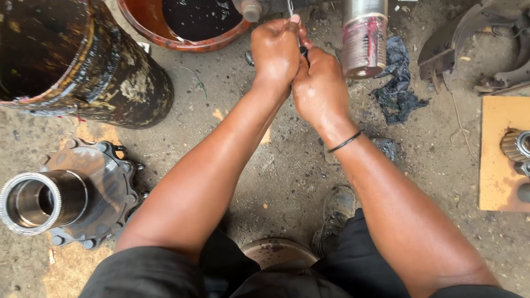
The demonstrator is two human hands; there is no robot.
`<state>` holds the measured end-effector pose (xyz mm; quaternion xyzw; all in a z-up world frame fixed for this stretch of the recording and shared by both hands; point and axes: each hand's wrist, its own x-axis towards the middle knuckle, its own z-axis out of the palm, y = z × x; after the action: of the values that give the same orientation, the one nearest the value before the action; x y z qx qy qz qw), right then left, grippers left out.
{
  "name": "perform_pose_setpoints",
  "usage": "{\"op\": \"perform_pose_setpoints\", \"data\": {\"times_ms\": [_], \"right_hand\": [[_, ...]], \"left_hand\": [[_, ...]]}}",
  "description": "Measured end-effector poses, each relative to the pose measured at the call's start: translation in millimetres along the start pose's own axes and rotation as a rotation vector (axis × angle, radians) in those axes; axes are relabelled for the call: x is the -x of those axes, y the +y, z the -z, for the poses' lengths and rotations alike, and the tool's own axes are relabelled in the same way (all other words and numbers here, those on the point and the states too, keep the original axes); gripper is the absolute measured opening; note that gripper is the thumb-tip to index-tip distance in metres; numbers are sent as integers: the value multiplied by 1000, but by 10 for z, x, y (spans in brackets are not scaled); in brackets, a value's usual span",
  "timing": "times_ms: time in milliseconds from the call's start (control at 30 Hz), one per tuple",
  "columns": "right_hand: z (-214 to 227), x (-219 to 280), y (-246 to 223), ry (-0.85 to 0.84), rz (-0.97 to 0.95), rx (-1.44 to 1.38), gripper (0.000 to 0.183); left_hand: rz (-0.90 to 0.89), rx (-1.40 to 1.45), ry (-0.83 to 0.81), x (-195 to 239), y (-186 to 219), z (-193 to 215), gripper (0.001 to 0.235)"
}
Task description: The person uses a screwdriver to scrape and clean a small metal component, then wipes their hands with a rag. The workspace contains buckets of fluid and various mechanical parts.
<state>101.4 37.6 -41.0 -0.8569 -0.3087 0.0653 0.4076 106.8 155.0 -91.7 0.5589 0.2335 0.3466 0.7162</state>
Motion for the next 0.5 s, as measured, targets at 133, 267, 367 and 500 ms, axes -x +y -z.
{"op": "perform_pose_setpoints", "data": {"times_ms": [133, 267, 367, 500], "right_hand": [[0, -54, 1, 26, 116, -113, 27], [100, -87, 100, -56, 85, -156, 26], [81, -127, 85, -77, 96, -243, 24], [5, -230, 26, -58, 120, -288, 24]], "left_hand": [[-28, -118, 55, 67, 181, -2, 33], [-25, -263, 163, 139, 248, -118, 31], [-105, -266, 124, 137, 315, -104, 33], [-191, -322, 150, 25, 392, -47, 32]]}}
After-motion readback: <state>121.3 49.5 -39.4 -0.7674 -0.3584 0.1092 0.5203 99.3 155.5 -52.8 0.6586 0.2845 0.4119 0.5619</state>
